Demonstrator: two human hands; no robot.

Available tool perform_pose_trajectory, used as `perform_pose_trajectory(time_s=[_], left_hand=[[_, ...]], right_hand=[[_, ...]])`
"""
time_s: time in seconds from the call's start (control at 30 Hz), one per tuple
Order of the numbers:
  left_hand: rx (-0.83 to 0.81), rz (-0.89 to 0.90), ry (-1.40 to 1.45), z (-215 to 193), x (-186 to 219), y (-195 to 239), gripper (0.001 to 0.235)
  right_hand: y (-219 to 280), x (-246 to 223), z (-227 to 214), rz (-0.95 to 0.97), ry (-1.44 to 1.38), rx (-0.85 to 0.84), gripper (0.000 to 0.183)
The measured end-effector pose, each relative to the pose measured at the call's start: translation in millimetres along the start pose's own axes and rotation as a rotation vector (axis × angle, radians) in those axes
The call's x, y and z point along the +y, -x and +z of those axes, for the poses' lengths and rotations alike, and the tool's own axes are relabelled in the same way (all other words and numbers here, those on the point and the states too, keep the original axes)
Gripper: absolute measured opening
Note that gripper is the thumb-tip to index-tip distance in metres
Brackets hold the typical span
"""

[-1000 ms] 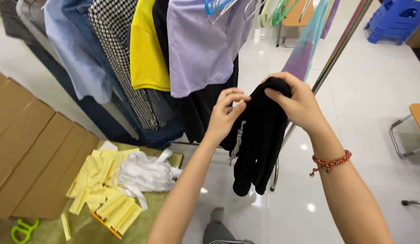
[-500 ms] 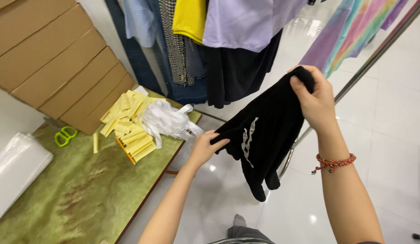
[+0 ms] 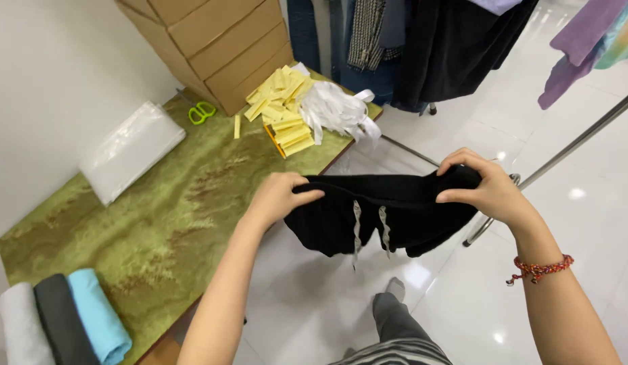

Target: The person folds a pair of black pants and a pair of purple shorts on a table. They then place the folded purple shorts into a clear plastic bag, seal it, and put it into a cardboard box.

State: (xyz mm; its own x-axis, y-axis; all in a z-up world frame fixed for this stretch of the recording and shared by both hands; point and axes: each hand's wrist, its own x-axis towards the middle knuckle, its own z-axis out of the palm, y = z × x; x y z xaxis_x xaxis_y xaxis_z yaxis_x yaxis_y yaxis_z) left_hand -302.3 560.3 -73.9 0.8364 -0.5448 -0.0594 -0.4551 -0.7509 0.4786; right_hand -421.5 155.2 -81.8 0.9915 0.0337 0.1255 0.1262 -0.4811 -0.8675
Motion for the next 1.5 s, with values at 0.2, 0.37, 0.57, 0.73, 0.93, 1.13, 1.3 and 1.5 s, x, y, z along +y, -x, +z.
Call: perform_pose_trajectory(time_s=[0.2,0.37,0.57,0.73,0.93,1.13,1.3,1.5], left_hand=[[0.055,-0.216,-0.009,-41.7,-22.7,93.0,0.042],[0.126,-0.225,-0.058,-54.6,-41.2,157.1,0.039],[0.110,-0.183,-0.295,-48.8,-88.2,201.4,0.040],[0.092,-0.270,0.042,-69.2,-71.0,234.6,0.031],[0.000,-0.208,0.747,-53.0,-88.6,236.8,0.015],[0.292,-0.490,1.174,27.1,-98.5,184.7,0.032],[0.365,-0.475,1.283,85.2,-67.5,136.2,0.068],[0.392,-0.381,1.236,85.6,-6.5,110.7,0.052]], right_hand=[[21.1,-24.2,66.3,-0.142,0.149,-0.127,0.041],[19.6,-55.4,98.7,-0.074,0.126,-0.164,0.026],[6.0,-59.9,126.0,-0.018,-0.089,-0.199,0.020],[-7.4,-30.4,136.2,-0.067,-0.286,-0.189,0.020],[-25.7,-24.1,161.8,0.095,-0.877,-0.202,0.029],[-40.9,-30.7,228.1,0.715,-0.933,-0.072,0.044],[-25.8,-38.9,290.5,0.336,-0.857,0.186,0.015],[18.5,-115.0,286.8,-0.203,-0.407,0.152,0.032]])
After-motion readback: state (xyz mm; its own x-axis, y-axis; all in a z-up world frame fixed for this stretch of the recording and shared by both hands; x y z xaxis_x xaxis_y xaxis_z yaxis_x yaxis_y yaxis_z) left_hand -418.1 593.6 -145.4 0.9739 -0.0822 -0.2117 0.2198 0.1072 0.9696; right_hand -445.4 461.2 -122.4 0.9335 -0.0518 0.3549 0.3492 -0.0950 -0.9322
